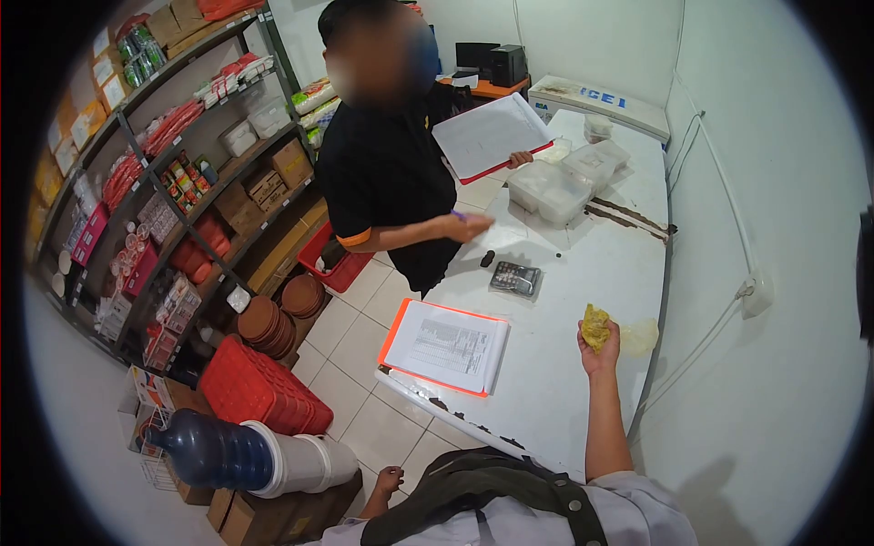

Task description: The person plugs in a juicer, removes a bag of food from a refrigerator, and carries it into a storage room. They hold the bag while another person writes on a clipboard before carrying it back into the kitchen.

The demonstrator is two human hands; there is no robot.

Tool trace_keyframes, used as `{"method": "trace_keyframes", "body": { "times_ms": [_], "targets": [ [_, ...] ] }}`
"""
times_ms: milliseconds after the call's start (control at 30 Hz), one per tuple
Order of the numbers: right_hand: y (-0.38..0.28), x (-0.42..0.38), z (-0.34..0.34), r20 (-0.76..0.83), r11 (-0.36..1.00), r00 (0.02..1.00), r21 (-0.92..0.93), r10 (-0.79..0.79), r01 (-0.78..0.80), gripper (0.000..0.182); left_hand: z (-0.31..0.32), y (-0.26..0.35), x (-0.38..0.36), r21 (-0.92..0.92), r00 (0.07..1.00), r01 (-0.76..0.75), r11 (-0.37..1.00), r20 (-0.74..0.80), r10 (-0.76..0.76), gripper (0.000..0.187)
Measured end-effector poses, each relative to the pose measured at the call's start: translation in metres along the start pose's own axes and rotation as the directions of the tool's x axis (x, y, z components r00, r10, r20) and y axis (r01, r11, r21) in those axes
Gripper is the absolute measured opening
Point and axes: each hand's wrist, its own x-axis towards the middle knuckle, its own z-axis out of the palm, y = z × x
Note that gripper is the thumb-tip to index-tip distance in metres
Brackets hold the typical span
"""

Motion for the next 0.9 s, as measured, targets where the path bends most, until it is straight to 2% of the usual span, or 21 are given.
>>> {"method": "trace_keyframes", "body": {
  "times_ms": [167, 233, 300, 367, 467, 633, 800, 900],
  "targets": [
    [-0.001, -0.001, 0.01, 0.017, 1.0, 1.0, 0.002, 0.012, -0.012, 0.037, 0.003, 0.003, -0.004, -0.021, 0.999, 0.031, 0.999, 0.016, -0.031, 0.027],
    [0.004, 0.005, 0.013, 0.099, 0.995, 0.994, -0.087, -0.042, 0.05, 0.037, 0.005, 0.006, -0.006, -0.004, 1.0, 0.029, 1.0, 0.001, -0.029, 0.027],
    [0.005, 0.007, 0.021, 0.209, 0.991, 0.978, -0.127, -0.022, 0.049, 0.041, 0.005, 0.004, 0.002, 0.012, 0.999, 0.031, 0.999, 0.01, -0.031, 0.027],
    [0.007, -0.003, 0.039, 0.245, 0.968, 0.968, -0.225, -0.056, 0.113, 0.04, 0.008, 0.01, -0.01, -0.014, 1.0, 0.019, 1.0, 0.012, -0.019, 0.027],
    [0.01, -0.003, 0.047, 0.232, 0.97, 0.972, -0.224, -0.037, 0.091, 0.039, 0.014, 0.02, -0.018, -0.052, 0.999, 0.05, 0.997, 0.004, -0.05, 0.027],
    [0.013, -0.007, 0.046, 0.235, 0.969, 0.972, -0.234, -0.021, 0.077, 0.037, 0.02, 0.024, -0.032, 0.003, 0.999, 0.043, 0.999, 0.011, -0.043, 0.025],
    [0.015, -0.008, 0.045, 0.233, 0.973, 0.972, -0.221, -0.016, 0.069, 0.036, 0.017, 0.027, -0.041, 0.148, 0.999, -0.028, 0.989, 0.044, 0.021, 0.026],
    [0.014, -0.01, 0.046, 0.251, 0.971, 0.968, -0.234, 0.009, 0.052, 0.032, 0.017, 0.025, -0.039, 0.055, 1.0, 0.022, 0.998, 0.007, -0.022, 0.025]
  ]
}}
